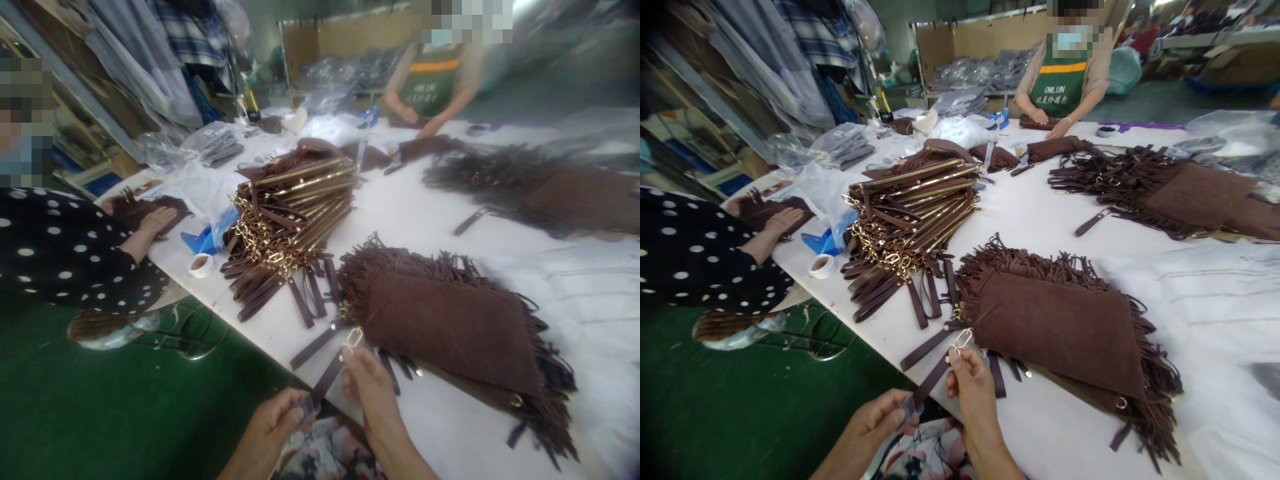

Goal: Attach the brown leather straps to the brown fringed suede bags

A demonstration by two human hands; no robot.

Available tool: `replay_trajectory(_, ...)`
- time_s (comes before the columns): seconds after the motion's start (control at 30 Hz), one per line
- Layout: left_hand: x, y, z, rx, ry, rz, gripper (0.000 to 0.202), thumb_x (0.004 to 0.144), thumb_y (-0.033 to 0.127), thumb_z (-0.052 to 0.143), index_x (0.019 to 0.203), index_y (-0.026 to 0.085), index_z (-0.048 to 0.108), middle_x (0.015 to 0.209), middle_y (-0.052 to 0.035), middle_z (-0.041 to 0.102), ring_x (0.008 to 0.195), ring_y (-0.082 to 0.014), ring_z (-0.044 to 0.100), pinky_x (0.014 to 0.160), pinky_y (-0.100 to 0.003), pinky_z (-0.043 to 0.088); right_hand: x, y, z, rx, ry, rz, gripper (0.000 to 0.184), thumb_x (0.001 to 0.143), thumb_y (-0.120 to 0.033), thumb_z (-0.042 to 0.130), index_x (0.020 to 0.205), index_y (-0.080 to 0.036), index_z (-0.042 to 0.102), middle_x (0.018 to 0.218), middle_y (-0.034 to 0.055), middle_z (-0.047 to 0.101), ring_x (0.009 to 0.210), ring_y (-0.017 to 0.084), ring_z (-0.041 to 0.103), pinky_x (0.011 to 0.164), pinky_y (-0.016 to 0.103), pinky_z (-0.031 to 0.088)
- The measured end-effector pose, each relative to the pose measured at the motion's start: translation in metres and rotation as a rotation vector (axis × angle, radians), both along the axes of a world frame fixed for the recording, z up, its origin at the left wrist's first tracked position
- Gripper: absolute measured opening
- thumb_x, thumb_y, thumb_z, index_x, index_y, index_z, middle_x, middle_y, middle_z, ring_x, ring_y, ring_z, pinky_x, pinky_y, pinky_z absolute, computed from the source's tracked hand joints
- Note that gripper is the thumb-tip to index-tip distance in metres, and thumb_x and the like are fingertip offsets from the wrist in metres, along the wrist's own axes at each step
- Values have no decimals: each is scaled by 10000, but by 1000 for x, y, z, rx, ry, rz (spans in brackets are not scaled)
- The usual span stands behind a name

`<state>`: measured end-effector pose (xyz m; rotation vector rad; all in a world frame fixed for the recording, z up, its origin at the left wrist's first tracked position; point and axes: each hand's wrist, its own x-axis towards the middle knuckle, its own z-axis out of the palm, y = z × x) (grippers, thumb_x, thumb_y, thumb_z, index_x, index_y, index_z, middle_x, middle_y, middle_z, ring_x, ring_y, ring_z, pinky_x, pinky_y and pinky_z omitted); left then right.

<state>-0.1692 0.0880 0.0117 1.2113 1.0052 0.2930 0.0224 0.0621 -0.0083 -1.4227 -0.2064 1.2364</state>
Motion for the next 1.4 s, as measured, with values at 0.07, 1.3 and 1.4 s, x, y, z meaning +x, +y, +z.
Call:
replay_trajectory(0.07,3,-4,-2,-68,-59,-34,361,834,435,615,1037,137,634,883,-74,677,815,-207,615,738,-291,457,1,0,-4,-6,-29,-1,426,704,-576,712,726,-176,565,455,-63,508,394,56,407,407,160,312)
replay_trajectory(1.3,68,17,11,-502,-238,-27,331,920,448,487,938,126,560,662,1,512,556,-122,533,604,-281,438,19,-10,-4,31,-14,124,449,751,-622,605,710,-175,596,467,-41,537,399,77,438,401,172,302)
replay_trajectory(1.4,71,20,14,-655,-310,9,342,925,438,478,961,115,585,648,25,449,533,-100,493,635,-302,454,22,-10,-2,35,-82,150,455,762,-626,583,715,-174,611,492,-28,562,401,78,421,400,182,306)
